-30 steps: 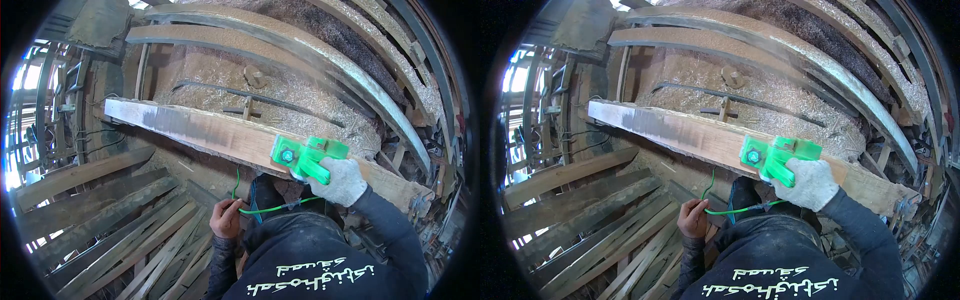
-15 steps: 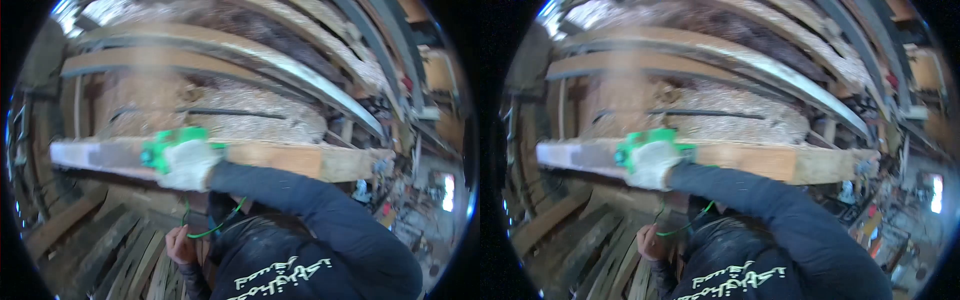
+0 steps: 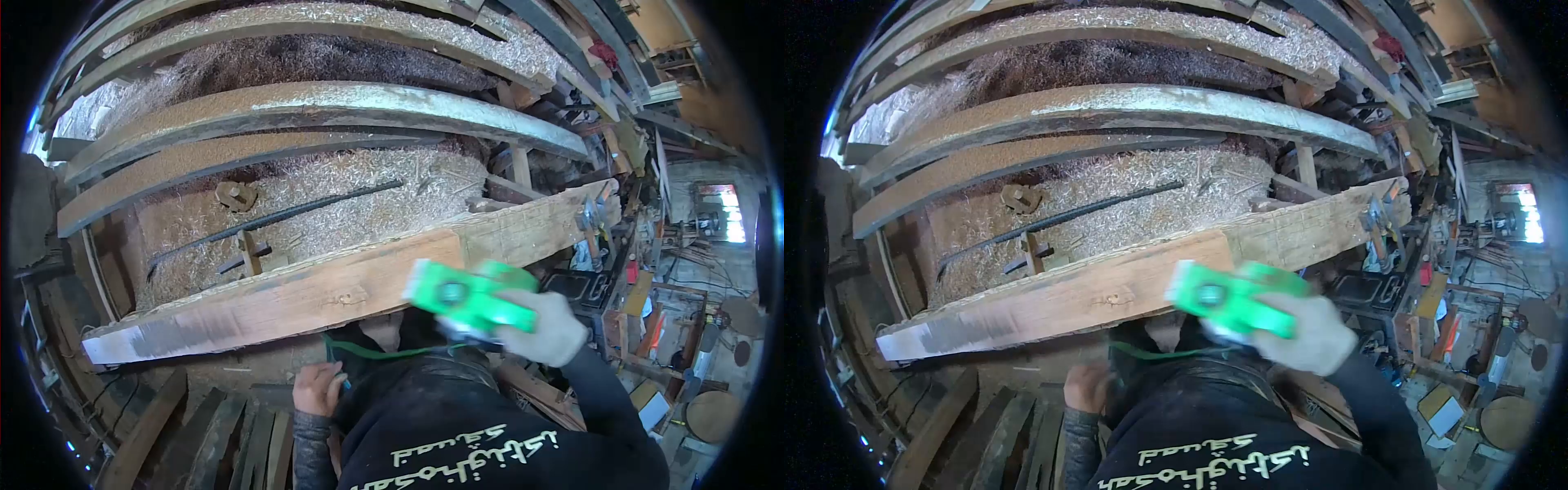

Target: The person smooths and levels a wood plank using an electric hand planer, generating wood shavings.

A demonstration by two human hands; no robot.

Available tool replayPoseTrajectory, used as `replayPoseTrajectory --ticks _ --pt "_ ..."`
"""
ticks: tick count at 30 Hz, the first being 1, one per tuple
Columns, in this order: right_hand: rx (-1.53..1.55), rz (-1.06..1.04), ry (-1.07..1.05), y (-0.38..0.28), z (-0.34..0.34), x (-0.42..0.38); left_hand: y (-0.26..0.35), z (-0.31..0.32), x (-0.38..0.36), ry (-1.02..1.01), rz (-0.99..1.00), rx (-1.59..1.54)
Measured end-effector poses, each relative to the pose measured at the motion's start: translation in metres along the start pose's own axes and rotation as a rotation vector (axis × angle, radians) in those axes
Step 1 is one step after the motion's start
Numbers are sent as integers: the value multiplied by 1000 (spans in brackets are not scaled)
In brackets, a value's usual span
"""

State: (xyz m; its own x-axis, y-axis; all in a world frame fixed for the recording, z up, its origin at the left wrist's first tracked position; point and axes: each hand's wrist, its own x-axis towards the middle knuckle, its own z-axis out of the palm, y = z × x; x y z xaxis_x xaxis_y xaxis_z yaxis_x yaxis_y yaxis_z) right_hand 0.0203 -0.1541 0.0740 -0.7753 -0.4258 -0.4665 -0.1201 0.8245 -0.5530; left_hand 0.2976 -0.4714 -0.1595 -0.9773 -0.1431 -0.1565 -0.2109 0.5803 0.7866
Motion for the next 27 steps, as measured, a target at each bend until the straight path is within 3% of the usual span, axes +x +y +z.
replayPoseTrajectory --ticks 3,5,9,16,18,27 --pt "-105 258 203 68 -39 -60 49 2 65 134 6 35" --pt "-197 311 283 115 -55 -80 77 15 104 159 -29 88" --pt "-73 432 263 237 -59 -67 134 61 155 175 -134 188" --pt "-116 468 188 467 24 25 193 134 192 -6 -453 550" --pt "-129 517 128 516 50 50 196 139 197 -14 -581 449" --pt "-139 682 -122 646 146 122 213 127 217 -142 -746 577"
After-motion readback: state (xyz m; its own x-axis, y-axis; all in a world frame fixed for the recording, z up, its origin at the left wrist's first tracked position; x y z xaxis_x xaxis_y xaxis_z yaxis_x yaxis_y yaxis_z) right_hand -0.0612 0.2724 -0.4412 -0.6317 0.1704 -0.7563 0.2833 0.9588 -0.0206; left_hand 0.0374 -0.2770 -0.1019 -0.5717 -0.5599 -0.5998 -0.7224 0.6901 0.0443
